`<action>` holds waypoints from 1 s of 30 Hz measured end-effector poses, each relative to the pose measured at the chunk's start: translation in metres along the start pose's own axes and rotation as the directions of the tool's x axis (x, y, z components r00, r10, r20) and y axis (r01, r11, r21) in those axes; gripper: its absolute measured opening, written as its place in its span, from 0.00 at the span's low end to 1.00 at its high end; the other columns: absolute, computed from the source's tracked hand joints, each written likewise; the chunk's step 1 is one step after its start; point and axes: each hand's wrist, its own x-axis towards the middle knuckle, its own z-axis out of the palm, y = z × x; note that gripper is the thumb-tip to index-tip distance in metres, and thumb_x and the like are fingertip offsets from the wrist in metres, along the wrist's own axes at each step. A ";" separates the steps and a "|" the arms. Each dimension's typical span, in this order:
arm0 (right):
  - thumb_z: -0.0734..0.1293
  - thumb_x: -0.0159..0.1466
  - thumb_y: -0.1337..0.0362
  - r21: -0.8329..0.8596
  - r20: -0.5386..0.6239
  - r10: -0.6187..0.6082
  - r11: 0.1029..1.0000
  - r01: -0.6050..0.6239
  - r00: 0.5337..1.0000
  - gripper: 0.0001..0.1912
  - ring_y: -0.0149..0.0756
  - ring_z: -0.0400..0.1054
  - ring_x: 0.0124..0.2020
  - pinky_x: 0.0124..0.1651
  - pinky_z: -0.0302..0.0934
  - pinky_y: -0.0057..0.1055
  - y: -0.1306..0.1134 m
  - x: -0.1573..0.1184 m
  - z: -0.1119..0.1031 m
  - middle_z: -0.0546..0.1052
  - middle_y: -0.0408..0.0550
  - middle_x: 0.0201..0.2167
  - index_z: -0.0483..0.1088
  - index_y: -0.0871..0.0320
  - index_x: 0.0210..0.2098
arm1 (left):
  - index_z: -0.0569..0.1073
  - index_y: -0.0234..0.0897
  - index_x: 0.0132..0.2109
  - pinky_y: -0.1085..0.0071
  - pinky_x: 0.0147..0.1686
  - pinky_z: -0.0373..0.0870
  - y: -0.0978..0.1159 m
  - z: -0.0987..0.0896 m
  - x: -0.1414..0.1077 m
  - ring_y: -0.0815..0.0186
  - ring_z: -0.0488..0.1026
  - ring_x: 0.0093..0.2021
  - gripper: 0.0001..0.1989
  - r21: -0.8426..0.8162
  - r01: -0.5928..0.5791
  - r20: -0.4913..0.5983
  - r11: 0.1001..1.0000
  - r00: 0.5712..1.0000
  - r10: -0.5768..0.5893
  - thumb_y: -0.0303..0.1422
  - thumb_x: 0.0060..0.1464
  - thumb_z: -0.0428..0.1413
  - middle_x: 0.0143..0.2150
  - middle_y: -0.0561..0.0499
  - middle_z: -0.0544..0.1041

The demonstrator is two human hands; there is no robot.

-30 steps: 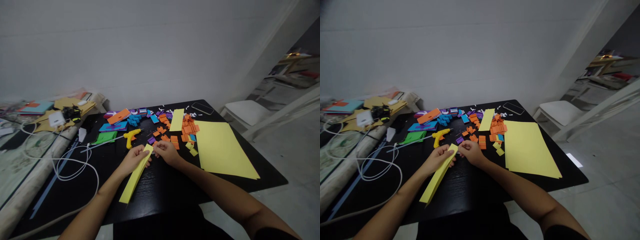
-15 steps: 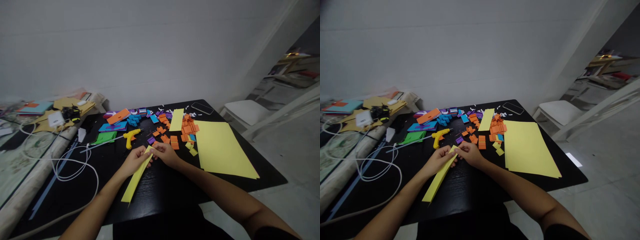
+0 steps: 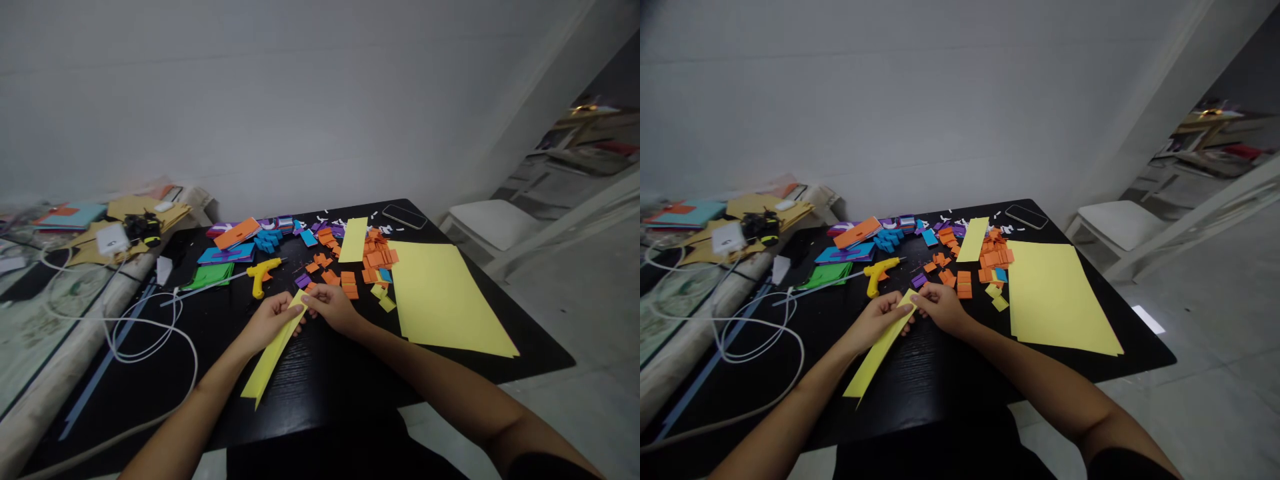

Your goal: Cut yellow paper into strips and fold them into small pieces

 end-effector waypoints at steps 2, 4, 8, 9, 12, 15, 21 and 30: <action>0.71 0.57 0.48 -0.005 -0.005 0.001 1.000 -0.001 1.000 0.19 0.29 0.66 0.22 0.28 0.62 0.28 0.000 -0.001 0.001 0.73 0.41 0.20 0.70 0.60 0.27 | 0.65 0.35 0.31 0.73 0.27 0.72 -0.001 0.000 0.000 0.69 0.75 0.24 0.20 -0.004 -0.006 -0.004 1.000 1.000 0.006 0.44 0.50 0.64 0.28 0.50 0.79; 0.71 0.58 0.48 -0.007 -0.008 0.001 1.000 -0.001 1.000 0.19 0.29 0.66 0.21 0.28 0.63 0.27 -0.001 -0.001 0.001 0.73 0.41 0.20 0.69 0.59 0.27 | 0.65 0.35 0.30 0.73 0.27 0.72 -0.001 0.000 0.001 0.69 0.75 0.24 0.20 -0.016 -0.006 -0.010 1.000 1.000 0.006 0.44 0.50 0.65 0.28 0.50 0.79; 0.72 0.55 0.47 0.016 -0.089 0.007 1.000 -0.005 0.996 0.20 0.29 0.66 0.21 0.27 0.64 0.28 -0.003 0.004 -0.004 0.73 0.40 0.20 0.69 0.58 0.26 | 0.65 0.35 0.30 0.73 0.26 0.72 0.000 -0.001 0.001 0.69 0.75 0.23 0.20 -0.031 0.033 -0.015 0.999 0.999 -0.033 0.44 0.49 0.65 0.28 0.49 0.79; 0.72 0.55 0.46 0.026 -0.130 0.006 1.000 -0.003 0.991 0.20 0.30 0.66 0.21 0.27 0.64 0.28 -0.004 0.006 -0.007 0.73 0.40 0.20 0.69 0.57 0.26 | 0.65 0.35 0.30 0.73 0.25 0.72 0.001 -0.002 0.001 0.69 0.75 0.23 0.20 -0.025 0.047 -0.012 0.999 0.999 -0.048 0.45 0.49 0.65 0.27 0.49 0.79; 0.73 0.54 0.46 0.051 -0.240 0.010 0.999 0.003 0.971 0.20 0.31 0.66 0.21 0.27 0.65 0.29 -0.008 0.011 -0.016 0.72 0.41 0.19 0.70 0.58 0.27 | 0.66 0.35 0.31 0.74 0.25 0.71 0.003 -0.005 -0.001 0.69 0.75 0.23 0.20 0.000 0.071 0.007 0.997 0.997 -0.071 0.45 0.49 0.65 0.28 0.49 0.79; 0.73 0.55 0.48 0.075 -0.324 0.013 0.997 0.012 0.946 0.19 0.31 0.67 0.21 0.28 0.66 0.29 -0.011 0.016 -0.025 0.73 0.42 0.20 0.71 0.59 0.28 | 0.66 0.35 0.31 0.75 0.25 0.71 0.007 -0.007 -0.003 0.70 0.75 0.24 0.19 0.025 0.074 0.026 0.997 0.997 -0.075 0.44 0.50 0.64 0.30 0.49 0.79; 0.73 0.55 0.48 0.155 -0.428 0.029 0.987 0.042 0.903 0.20 0.32 0.69 0.22 0.28 0.68 0.30 -0.012 0.021 -0.036 0.73 0.42 0.21 0.71 0.59 0.31 | 0.71 0.33 0.32 0.76 0.23 0.68 0.012 -0.015 -0.003 0.71 0.72 0.22 0.17 0.073 0.008 0.019 0.997 1.000 -0.009 0.43 0.52 0.63 0.27 0.50 0.78; 0.73 0.56 0.50 0.231 -0.364 0.069 0.973 0.018 0.929 0.18 0.33 0.73 0.25 0.30 0.69 0.30 -0.013 0.020 -0.032 0.77 0.46 0.24 0.69 0.59 0.31 | 0.75 0.32 0.34 0.77 0.21 0.66 0.017 -0.036 0.001 0.73 0.69 0.21 0.16 -0.041 -0.261 -0.480 0.965 0.852 0.210 0.39 0.44 0.68 0.27 0.53 0.76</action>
